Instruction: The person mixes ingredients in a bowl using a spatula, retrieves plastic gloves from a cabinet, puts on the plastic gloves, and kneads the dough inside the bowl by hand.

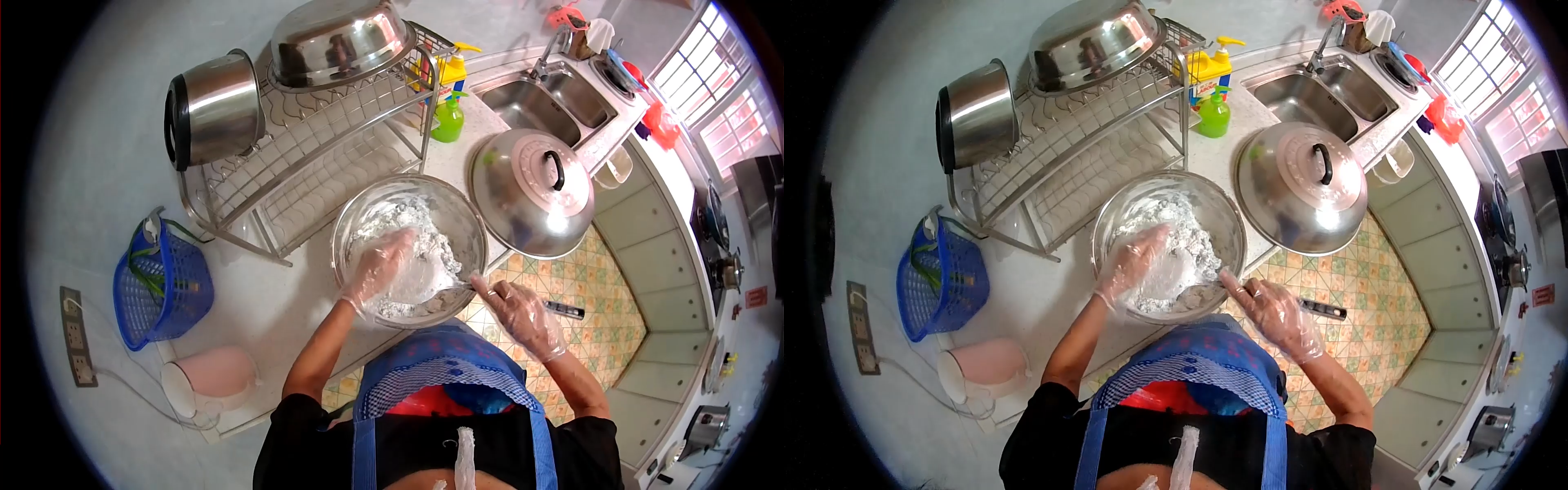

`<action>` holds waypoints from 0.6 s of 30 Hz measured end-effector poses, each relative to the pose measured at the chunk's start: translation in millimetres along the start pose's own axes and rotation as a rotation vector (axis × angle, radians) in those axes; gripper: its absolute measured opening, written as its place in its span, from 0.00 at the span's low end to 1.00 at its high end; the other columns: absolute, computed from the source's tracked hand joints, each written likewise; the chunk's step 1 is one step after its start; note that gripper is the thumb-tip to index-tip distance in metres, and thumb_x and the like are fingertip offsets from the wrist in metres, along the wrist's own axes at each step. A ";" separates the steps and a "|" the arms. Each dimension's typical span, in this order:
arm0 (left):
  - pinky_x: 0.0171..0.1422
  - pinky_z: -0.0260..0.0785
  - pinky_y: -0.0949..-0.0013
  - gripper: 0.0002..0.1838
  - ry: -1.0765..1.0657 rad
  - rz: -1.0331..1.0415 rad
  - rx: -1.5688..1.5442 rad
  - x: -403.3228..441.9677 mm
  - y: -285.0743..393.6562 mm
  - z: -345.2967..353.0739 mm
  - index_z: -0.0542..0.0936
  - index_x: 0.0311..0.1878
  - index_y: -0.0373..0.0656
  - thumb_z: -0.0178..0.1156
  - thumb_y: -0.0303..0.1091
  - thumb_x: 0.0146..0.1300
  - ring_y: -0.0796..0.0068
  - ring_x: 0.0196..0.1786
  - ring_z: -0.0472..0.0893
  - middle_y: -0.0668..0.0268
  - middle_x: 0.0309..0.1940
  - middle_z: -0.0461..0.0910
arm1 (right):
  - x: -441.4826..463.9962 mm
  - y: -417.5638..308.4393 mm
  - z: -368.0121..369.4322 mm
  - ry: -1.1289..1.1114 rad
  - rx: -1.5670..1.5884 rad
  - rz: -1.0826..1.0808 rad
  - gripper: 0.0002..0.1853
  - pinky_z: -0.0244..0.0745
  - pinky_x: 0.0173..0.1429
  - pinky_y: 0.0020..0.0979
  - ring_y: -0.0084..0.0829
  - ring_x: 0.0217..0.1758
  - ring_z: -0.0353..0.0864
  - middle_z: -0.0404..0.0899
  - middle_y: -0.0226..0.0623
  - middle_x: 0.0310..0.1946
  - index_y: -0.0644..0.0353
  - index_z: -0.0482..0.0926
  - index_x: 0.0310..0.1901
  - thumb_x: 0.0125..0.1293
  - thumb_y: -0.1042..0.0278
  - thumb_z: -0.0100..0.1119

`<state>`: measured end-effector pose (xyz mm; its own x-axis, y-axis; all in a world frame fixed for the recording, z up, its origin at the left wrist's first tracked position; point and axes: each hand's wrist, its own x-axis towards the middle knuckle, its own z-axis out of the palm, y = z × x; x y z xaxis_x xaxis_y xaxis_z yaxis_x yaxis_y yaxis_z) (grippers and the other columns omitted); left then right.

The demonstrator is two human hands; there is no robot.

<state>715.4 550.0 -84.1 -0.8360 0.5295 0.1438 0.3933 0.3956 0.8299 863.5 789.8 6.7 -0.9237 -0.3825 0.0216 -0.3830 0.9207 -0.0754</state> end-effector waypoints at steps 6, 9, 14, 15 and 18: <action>0.54 0.67 0.75 0.15 -0.106 -0.175 -0.776 1.5 -4.7 2.8 0.78 0.51 0.39 0.55 0.37 0.66 0.78 0.49 0.76 0.67 0.42 0.80 | 0.4 11.2 7.5 0.088 -0.023 0.014 0.35 0.76 0.36 0.33 0.32 0.30 0.75 0.69 0.35 0.26 0.51 0.60 0.68 0.55 0.78 0.53; 0.48 0.67 0.75 0.13 -0.038 -0.226 -0.619 7.1 6.2 -3.3 0.79 0.44 0.35 0.57 0.35 0.63 0.81 0.40 0.75 0.70 0.36 0.80 | 1.3 6.0 0.7 0.080 -0.006 -0.004 0.37 0.75 0.36 0.33 0.32 0.31 0.75 0.69 0.34 0.27 0.51 0.60 0.68 0.54 0.78 0.53; 0.41 0.68 0.75 0.12 0.081 -0.283 -0.538 6.7 -21.2 10.5 0.79 0.43 0.37 0.54 0.36 0.66 0.82 0.36 0.75 0.71 0.32 0.79 | -0.8 -1.6 -0.9 0.038 0.023 0.009 0.37 0.74 0.39 0.33 0.31 0.33 0.74 0.69 0.33 0.30 0.49 0.61 0.68 0.53 0.78 0.53; 0.40 0.69 0.75 0.12 0.087 -0.330 -0.387 6.9 -18.6 6.0 0.79 0.44 0.38 0.53 0.37 0.67 0.82 0.35 0.75 0.70 0.32 0.79 | -3.0 -3.1 -1.3 0.032 0.025 0.007 0.37 0.74 0.39 0.33 0.31 0.33 0.74 0.69 0.33 0.30 0.49 0.61 0.68 0.53 0.78 0.53; 0.39 0.70 0.74 0.13 0.057 -0.614 -0.777 9.1 -12.7 -5.1 0.78 0.48 0.41 0.53 0.39 0.68 0.82 0.34 0.75 0.69 0.32 0.80 | -8.5 -5.8 -4.8 0.053 0.047 0.023 0.36 0.74 0.40 0.34 0.31 0.33 0.74 0.70 0.34 0.30 0.49 0.61 0.68 0.55 0.78 0.52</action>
<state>700.8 545.9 -90.6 -0.8359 0.3526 -0.4207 -0.4572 -0.0232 0.8891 873.5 788.1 11.8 -0.9318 -0.3558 0.0717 -0.3623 0.9239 -0.1231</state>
